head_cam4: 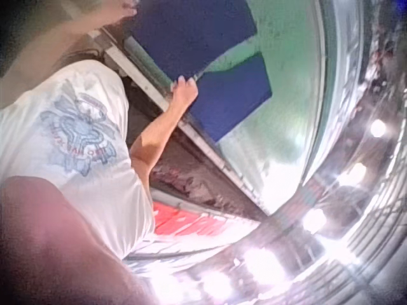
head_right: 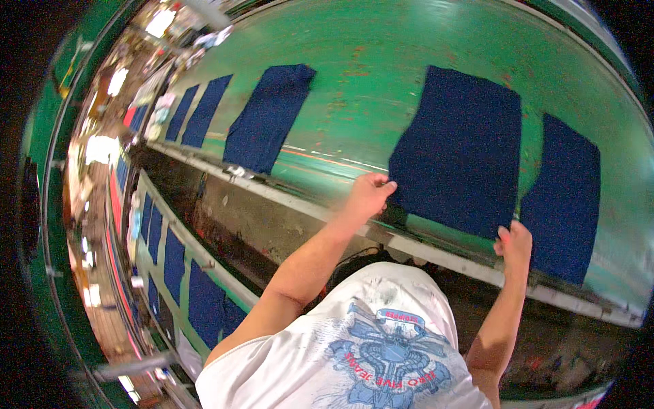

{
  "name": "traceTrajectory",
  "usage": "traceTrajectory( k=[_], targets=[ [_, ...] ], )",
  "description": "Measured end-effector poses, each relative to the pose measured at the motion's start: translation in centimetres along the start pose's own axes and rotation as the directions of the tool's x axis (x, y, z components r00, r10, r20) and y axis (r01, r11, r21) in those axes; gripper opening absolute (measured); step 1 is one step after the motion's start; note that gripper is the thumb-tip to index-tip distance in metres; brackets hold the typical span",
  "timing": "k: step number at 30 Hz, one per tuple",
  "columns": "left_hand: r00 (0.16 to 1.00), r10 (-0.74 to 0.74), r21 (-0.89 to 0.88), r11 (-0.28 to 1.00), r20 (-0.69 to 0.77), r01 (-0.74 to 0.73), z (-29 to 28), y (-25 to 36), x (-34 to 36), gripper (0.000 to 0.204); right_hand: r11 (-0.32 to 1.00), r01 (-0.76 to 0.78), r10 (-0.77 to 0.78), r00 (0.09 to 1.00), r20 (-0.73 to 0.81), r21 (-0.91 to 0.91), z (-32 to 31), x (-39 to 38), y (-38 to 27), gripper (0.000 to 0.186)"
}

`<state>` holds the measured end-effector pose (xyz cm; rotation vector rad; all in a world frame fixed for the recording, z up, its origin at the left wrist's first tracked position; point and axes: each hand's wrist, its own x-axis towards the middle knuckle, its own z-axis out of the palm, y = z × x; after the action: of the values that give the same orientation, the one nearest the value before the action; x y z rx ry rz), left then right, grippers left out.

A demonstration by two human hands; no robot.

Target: The person aligns dark blue and red t-shirts on a green conveyor belt, then uses a screen printing frame to apply a white logo to each shirt. The shirts remain on the belt after printing.

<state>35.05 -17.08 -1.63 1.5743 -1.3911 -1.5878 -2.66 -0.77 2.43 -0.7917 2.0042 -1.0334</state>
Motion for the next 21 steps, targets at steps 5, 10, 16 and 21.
traceTrajectory(
  k=[5,10,16,21],
  targets=[
    [0.910,0.338,0.304,0.916,-0.241,-0.260,-5.8,-1.4,-1.7,0.020,0.962,0.140,-0.174,0.976,-0.130,-0.233,-1.9,1.8,1.6,0.023],
    [0.736,0.588,0.792,0.599,-0.337,-0.116,-17.5,-4.2,0.1,0.016,0.931,0.222,-0.308,0.903,-0.300,-0.290,-2.1,2.5,0.2,0.028],
    [0.805,0.438,0.886,0.410,-0.399,0.216,-28.5,-8.7,4.3,0.024,0.926,0.346,-0.374,0.894,-0.246,-0.150,6.8,-0.4,-6.1,0.023],
    [0.908,0.320,0.911,0.390,-0.272,0.135,-33.8,-9.7,5.6,0.013,0.887,0.434,-0.449,0.890,-0.078,-0.155,20.4,-4.3,-10.7,0.022]
  ],
)
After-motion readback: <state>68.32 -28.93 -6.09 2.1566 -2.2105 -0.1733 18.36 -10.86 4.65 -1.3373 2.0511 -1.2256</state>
